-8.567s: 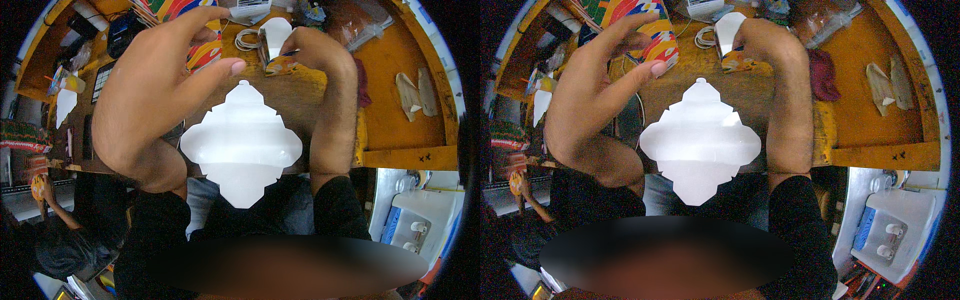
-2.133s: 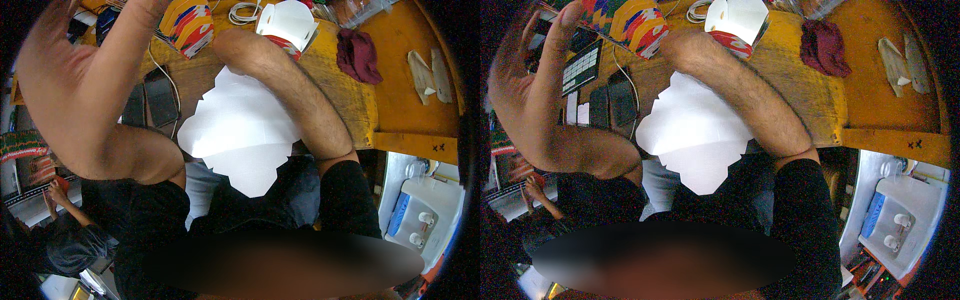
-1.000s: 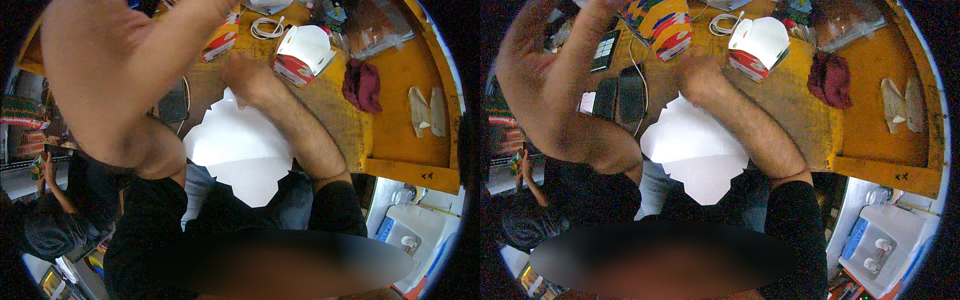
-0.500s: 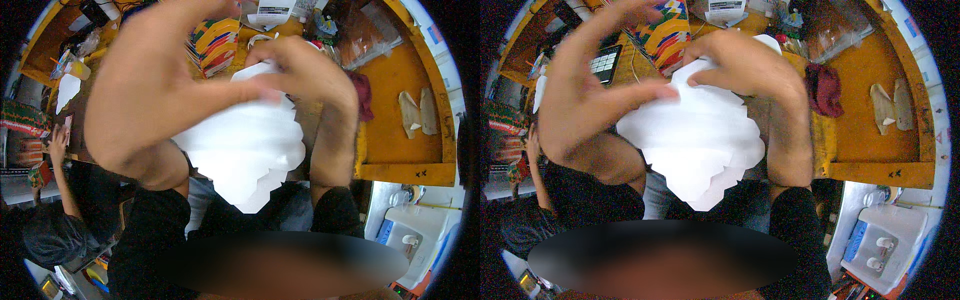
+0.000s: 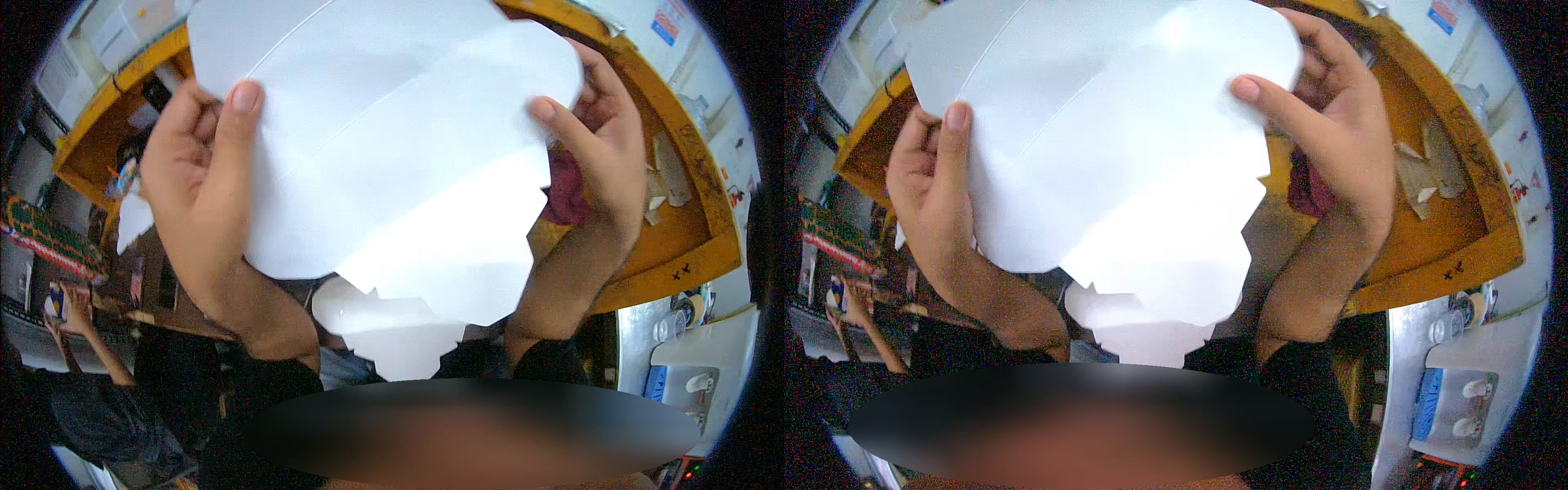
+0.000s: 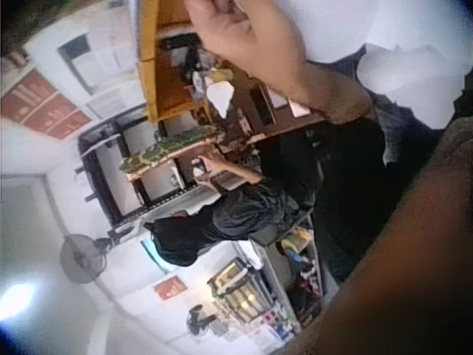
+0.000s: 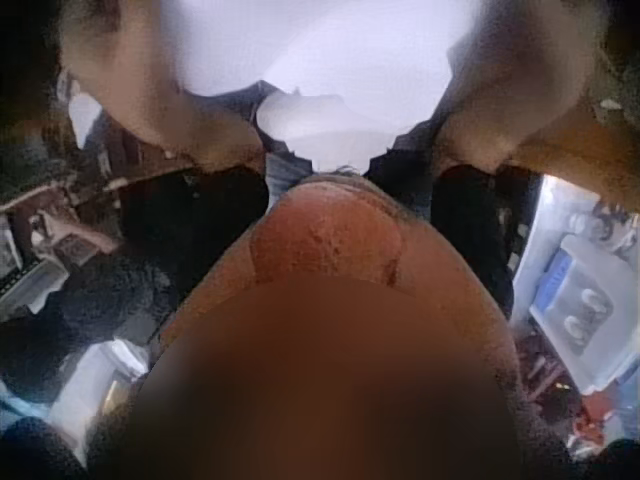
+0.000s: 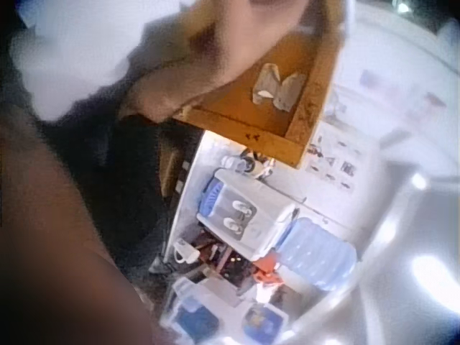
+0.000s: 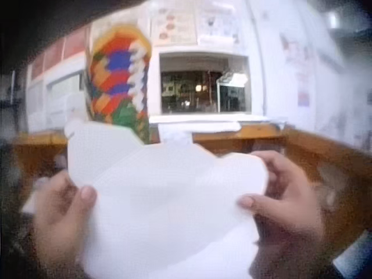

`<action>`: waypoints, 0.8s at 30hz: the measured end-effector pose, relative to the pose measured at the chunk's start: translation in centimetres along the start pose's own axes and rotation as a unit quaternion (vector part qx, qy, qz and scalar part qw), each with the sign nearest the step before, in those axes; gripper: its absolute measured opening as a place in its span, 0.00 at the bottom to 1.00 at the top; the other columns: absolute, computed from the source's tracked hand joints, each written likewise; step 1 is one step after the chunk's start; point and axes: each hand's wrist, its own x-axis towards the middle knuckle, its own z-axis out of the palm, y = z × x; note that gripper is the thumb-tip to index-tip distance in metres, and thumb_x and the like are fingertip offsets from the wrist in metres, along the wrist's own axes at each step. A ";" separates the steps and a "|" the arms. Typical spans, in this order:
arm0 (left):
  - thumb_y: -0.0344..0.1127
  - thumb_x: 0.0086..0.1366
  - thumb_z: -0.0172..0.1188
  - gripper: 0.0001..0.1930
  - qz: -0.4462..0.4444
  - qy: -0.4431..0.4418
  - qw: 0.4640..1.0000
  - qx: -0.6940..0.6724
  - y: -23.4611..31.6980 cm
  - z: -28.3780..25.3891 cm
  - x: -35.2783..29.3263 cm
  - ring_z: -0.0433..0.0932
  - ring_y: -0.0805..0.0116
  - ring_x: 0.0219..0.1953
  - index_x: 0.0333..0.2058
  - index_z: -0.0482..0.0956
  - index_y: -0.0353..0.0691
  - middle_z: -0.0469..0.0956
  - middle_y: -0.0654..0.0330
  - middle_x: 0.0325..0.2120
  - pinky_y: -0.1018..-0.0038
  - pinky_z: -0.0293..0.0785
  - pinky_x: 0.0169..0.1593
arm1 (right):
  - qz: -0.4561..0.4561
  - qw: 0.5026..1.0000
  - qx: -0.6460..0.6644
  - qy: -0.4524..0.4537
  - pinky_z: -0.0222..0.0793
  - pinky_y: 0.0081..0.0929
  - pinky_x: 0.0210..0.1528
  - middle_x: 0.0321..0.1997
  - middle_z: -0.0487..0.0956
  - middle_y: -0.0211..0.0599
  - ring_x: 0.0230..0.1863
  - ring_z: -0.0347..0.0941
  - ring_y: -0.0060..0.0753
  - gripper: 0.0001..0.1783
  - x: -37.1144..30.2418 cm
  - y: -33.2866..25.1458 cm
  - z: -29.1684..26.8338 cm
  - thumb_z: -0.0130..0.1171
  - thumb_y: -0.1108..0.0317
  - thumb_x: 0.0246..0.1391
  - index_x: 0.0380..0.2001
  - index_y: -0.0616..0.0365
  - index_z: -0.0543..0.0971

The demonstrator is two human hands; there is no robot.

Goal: The person folds flat, colorful paper cutouts into small, three-dimensional boxes. They repeatedly fold the sides and tuck the flaps to form the box shape, then place the finished boxes on a wooden table.

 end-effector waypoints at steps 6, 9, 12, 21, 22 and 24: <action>0.35 0.78 0.69 0.14 0.037 0.075 0.996 -0.021 -0.6 2.0 0.7 0.83 0.77 0.44 0.54 0.81 0.30 0.89 0.55 0.44 0.80 0.76 0.51 | 0.047 0.998 0.026 -0.021 0.87 0.30 0.48 0.50 0.90 0.49 0.46 0.89 0.28 0.33 0.7 0.9 0.3 0.74 0.68 0.65 0.68 0.70 0.75; 0.36 0.74 0.74 0.25 0.199 0.174 0.961 0.078 -0.2 3.5 0.9 0.84 0.67 0.53 0.62 0.76 0.30 0.85 0.50 0.50 0.71 0.76 0.60 | -0.018 0.996 0.037 0.085 0.82 0.26 0.49 0.49 0.90 0.40 0.46 0.86 0.25 0.24 0.3 -0.4 0.4 0.72 0.72 0.68 0.63 0.67 0.79; 0.41 0.65 0.82 0.38 0.306 0.117 0.942 0.072 1.0 3.9 0.3 0.79 0.58 0.63 0.66 0.74 0.31 0.79 0.49 0.56 0.61 0.75 0.66 | -0.132 0.968 -0.037 0.209 0.81 0.25 0.50 0.49 0.89 0.40 0.47 0.85 0.25 0.21 -0.8 -2.1 0.6 0.70 0.74 0.69 0.62 0.68 0.80; 0.36 0.68 0.76 0.43 0.105 -0.259 0.959 -0.044 2.1 7.4 -3.5 0.81 0.42 0.65 0.75 0.63 0.29 0.79 0.43 0.64 0.55 0.73 0.71 | -0.116 0.990 0.055 0.066 0.78 0.26 0.54 0.62 0.85 0.47 0.51 0.81 0.27 0.29 -3.8 -4.7 8.6 0.72 0.67 0.68 0.67 0.66 0.77; 0.32 0.70 0.72 0.40 0.060 -0.237 0.965 -0.096 1.9 7.6 -3.4 0.82 0.47 0.64 0.75 0.62 0.29 0.80 0.44 0.64 0.59 0.76 0.68 | -0.109 0.988 0.089 0.060 0.77 0.27 0.55 0.62 0.85 0.46 0.50 0.80 0.29 0.28 -3.3 -4.5 9.1 0.73 0.68 0.66 0.66 0.64 0.79; 0.23 0.74 0.66 0.35 -0.023 -0.178 0.962 -0.208 1.5 7.5 -3.3 0.83 0.58 0.62 0.75 0.61 0.30 0.80 0.46 0.64 0.67 0.81 0.61 | -0.189 0.980 -0.031 0.051 0.76 0.31 0.57 0.63 0.86 0.44 0.49 0.79 0.34 0.27 -2.4 -4.2 8.7 0.75 0.68 0.62 0.63 0.60 0.84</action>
